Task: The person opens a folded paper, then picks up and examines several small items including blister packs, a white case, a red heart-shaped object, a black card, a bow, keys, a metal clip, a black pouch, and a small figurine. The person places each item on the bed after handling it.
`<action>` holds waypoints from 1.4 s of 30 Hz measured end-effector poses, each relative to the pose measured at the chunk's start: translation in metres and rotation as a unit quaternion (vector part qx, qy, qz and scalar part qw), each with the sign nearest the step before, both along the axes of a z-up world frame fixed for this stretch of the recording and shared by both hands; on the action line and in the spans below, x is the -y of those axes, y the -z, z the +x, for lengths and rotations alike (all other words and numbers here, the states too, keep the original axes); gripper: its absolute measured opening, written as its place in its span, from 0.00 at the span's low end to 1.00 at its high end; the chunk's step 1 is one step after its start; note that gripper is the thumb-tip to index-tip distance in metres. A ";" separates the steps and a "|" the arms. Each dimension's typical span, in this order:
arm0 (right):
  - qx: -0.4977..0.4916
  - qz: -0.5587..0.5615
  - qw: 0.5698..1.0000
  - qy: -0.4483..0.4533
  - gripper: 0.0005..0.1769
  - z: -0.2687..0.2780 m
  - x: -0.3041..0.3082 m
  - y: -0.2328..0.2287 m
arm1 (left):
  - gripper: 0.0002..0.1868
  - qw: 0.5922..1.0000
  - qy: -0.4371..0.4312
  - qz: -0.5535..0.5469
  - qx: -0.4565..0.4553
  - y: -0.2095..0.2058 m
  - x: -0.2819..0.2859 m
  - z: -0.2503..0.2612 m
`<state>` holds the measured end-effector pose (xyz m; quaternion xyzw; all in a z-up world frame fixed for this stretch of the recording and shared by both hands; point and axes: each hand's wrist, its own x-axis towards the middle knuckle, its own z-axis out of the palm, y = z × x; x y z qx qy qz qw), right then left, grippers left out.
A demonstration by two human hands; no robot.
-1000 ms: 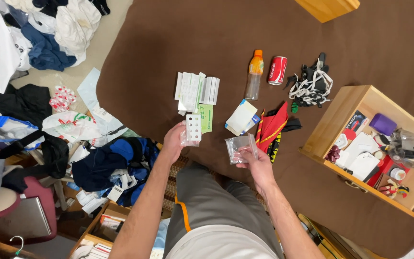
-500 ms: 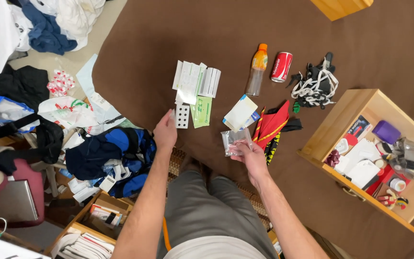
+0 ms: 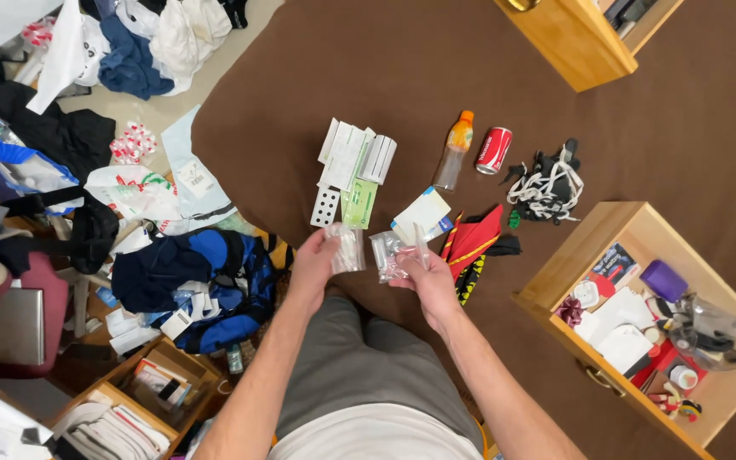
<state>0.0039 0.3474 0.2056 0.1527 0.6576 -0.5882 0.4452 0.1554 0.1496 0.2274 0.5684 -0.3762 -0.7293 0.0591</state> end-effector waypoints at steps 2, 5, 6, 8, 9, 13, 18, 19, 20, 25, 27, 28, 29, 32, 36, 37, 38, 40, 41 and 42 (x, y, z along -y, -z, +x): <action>-0.012 -0.006 1.000 -0.004 0.12 -0.002 0.001 -0.007 | 0.28 1.000 0.002 0.009 -0.015 0.001 -0.016 -0.007; -0.023 -0.021 1.000 -0.004 0.12 -0.003 0.001 -0.021 | 0.26 1.000 0.026 0.000 -0.017 -0.009 -0.034 -0.012; -0.023 -0.029 0.999 -0.002 0.12 -0.003 0.001 -0.026 | 0.25 0.999 0.048 -0.018 -0.004 -0.014 -0.037 -0.013; -0.013 -0.052 0.999 -0.001 0.13 -0.005 -0.003 -0.021 | 0.25 0.998 0.049 -0.025 -0.003 -0.016 -0.042 -0.016; 0.001 -0.070 0.998 0.003 0.14 -0.002 -0.007 -0.020 | 0.25 0.998 0.053 -0.027 0.003 -0.018 -0.046 -0.013; 0.001 -0.085 0.996 -0.019 0.15 0.003 -0.007 -0.028 | 0.25 0.998 0.044 -0.036 -0.011 -0.021 -0.059 -0.015; -0.071 -0.016 0.994 -0.080 0.14 0.009 -0.004 -0.028 | 0.29 0.998 -0.011 0.040 -0.049 -0.036 -0.070 -0.014; -0.071 -0.015 0.994 -0.081 0.14 0.009 -0.008 -0.014 | 0.29 0.998 -0.012 0.041 -0.049 -0.029 -0.072 -0.012; -0.098 0.008 0.991 -0.095 0.12 0.009 -0.011 0.000 | 0.30 0.998 0.003 0.032 -0.057 -0.022 -0.073 -0.011; -0.148 0.070 0.977 -0.138 0.17 0.012 -0.021 0.007 | 0.29 0.997 0.016 0.001 -0.070 -0.023 -0.080 -0.014; -0.153 0.061 0.979 -0.124 0.24 0.008 -0.026 0.000 | 0.26 0.997 0.010 -0.006 -0.075 -0.025 -0.080 -0.018; -0.155 0.061 0.979 -0.122 0.24 0.006 -0.031 0.000 | 0.26 0.997 0.012 -0.007 -0.077 -0.022 -0.080 -0.020; -0.186 0.080 0.973 -0.109 0.35 0.003 -0.035 -0.001 | 0.24 0.997 0.009 -0.010 -0.076 -0.020 -0.080 -0.021; -0.346 0.090 0.927 -0.115 0.41 0.002 -0.045 -0.017 | 0.19 0.998 0.014 -0.022 -0.061 -0.005 -0.080 -0.020; -0.484 0.025 0.854 -0.187 0.34 0.003 -0.037 -0.037 | 0.15 0.997 0.065 -0.037 -0.020 0.005 -0.075 -0.026; -0.485 0.027 0.854 -0.187 0.34 0.002 -0.031 -0.044 | 0.15 0.997 0.066 -0.036 -0.021 -0.001 -0.075 -0.029; -0.361 0.048 0.908 -0.209 0.36 0.002 -0.024 -0.051 | 0.15 0.996 0.079 -0.036 -0.021 -0.008 -0.075 -0.032; -0.231 0.068 0.944 -0.226 0.39 0.002 -0.017 -0.044 | 0.15 0.995 0.092 -0.037 -0.022 -0.014 -0.071 -0.034; -0.213 0.047 0.954 -0.207 0.34 -0.001 -0.018 -0.029 | 0.14 0.993 0.103 -0.047 -0.018 -0.012 -0.067 -0.036; -0.195 0.025 0.962 -0.188 0.29 -0.003 -0.018 -0.014 | 0.12 0.992 0.114 -0.057 -0.015 -0.011 -0.064 -0.038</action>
